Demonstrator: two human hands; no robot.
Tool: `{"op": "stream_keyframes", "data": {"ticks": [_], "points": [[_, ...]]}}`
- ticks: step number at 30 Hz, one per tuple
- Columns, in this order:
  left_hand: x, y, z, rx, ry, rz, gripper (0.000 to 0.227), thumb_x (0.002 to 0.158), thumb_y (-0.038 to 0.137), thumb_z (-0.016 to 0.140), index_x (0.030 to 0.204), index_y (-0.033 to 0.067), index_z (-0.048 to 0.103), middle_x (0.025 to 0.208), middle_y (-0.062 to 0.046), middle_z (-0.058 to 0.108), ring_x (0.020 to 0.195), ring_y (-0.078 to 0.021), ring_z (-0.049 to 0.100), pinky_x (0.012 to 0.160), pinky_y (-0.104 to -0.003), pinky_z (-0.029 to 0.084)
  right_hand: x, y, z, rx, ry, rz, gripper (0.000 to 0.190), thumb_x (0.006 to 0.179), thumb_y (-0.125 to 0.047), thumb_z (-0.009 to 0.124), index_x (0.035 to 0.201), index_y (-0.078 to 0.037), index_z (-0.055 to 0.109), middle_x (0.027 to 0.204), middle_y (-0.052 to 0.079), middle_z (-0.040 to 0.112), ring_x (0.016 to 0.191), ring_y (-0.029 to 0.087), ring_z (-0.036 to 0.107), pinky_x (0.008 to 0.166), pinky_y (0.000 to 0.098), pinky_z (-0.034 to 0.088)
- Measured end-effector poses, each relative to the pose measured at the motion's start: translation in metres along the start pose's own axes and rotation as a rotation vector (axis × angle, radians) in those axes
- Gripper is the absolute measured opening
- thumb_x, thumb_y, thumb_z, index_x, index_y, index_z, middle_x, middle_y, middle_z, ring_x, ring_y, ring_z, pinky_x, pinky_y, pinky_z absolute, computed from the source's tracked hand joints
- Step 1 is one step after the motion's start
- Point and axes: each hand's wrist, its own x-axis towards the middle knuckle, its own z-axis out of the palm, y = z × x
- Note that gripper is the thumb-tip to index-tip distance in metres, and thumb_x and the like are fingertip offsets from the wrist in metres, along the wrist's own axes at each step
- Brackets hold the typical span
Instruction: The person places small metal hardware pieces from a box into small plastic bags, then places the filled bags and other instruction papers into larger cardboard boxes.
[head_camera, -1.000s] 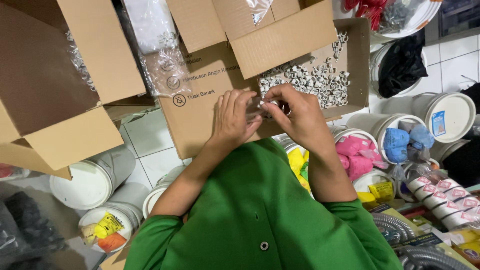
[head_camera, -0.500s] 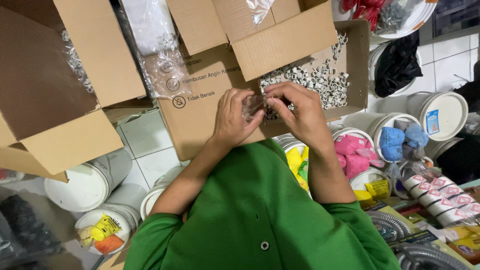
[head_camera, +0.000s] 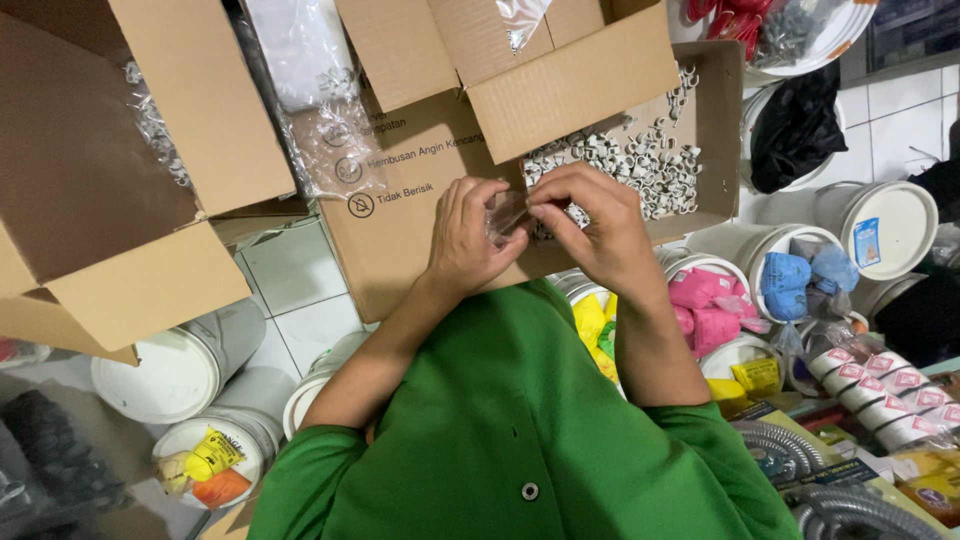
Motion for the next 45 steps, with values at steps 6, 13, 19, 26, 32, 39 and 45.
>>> {"op": "stream_keyframes", "data": {"ticks": [6,13,19,26,32,39,45], "points": [[0.000,0.000,-0.001,-0.013,-0.007,-0.016,0.064,0.075,0.010,0.081,0.130,0.0040,0.050,0.104,-0.013,0.054,0.095,-0.0309,0.056,0.090,-0.043,0.046,0.002,0.000,0.006,-0.044,-0.035,-0.050,0.012,0.092,0.003,0.075,0.102,0.003,0.067,0.103,0.014,0.073,0.099,0.026,0.073,0.088,0.0341,0.057],[0.003,0.003,-0.003,-0.004,0.009,0.015,0.062,0.083,0.017,0.086,0.131,0.0048,0.048,0.106,-0.013,0.055,0.095,-0.0309,0.056,0.089,-0.044,0.045,-0.007,0.028,0.018,0.363,0.083,0.400,0.008,0.099,0.000,0.071,0.105,0.002,0.066,0.091,0.005,0.073,0.082,0.008,0.071,0.074,0.0237,0.060],[0.002,0.002,-0.003,0.010,0.007,0.023,0.062,0.082,0.017,0.085,0.131,0.0051,0.048,0.107,-0.013,0.055,0.095,-0.0312,0.056,0.089,-0.044,0.045,-0.010,0.031,0.018,0.259,0.113,0.298,0.011,0.098,-0.001,0.074,0.104,0.001,0.066,0.091,0.004,0.071,0.080,0.008,0.069,0.073,0.0241,0.058],[0.002,0.001,0.000,-0.013,0.007,-0.002,0.062,0.079,0.013,0.084,0.130,0.0052,0.049,0.105,-0.012,0.056,0.094,-0.0300,0.057,0.088,-0.044,0.046,-0.008,0.013,0.019,-0.058,0.178,0.107,0.015,0.094,-0.001,0.080,0.103,0.001,0.067,0.092,0.010,0.072,0.078,0.015,0.071,0.070,0.0282,0.057],[0.004,0.002,-0.002,-0.028,0.015,0.018,0.062,0.080,0.012,0.083,0.131,0.0046,0.049,0.106,-0.013,0.056,0.096,-0.0308,0.057,0.090,-0.044,0.046,-0.011,0.009,0.026,-0.208,0.227,-0.048,0.015,0.095,0.002,0.079,0.105,-0.001,0.067,0.096,0.013,0.071,0.083,0.022,0.072,0.073,0.0316,0.057],[0.004,0.003,-0.002,-0.019,0.000,-0.014,0.063,0.076,0.010,0.082,0.130,0.0036,0.050,0.106,-0.014,0.056,0.095,-0.0313,0.058,0.089,-0.044,0.046,-0.017,0.011,0.032,-0.086,0.236,0.034,0.015,0.095,0.002,0.078,0.104,-0.001,0.066,0.092,0.011,0.070,0.077,0.017,0.072,0.069,0.0288,0.057],[0.004,0.003,-0.001,-0.037,0.013,-0.001,0.058,0.078,0.009,0.080,0.128,0.0052,0.051,0.111,-0.014,0.059,0.098,-0.0316,0.060,0.091,-0.044,0.047,-0.017,0.014,0.036,-0.036,0.256,0.061,0.015,0.095,0.000,0.079,0.102,-0.001,0.065,0.089,0.010,0.071,0.075,0.015,0.070,0.068,0.0269,0.056]]}}
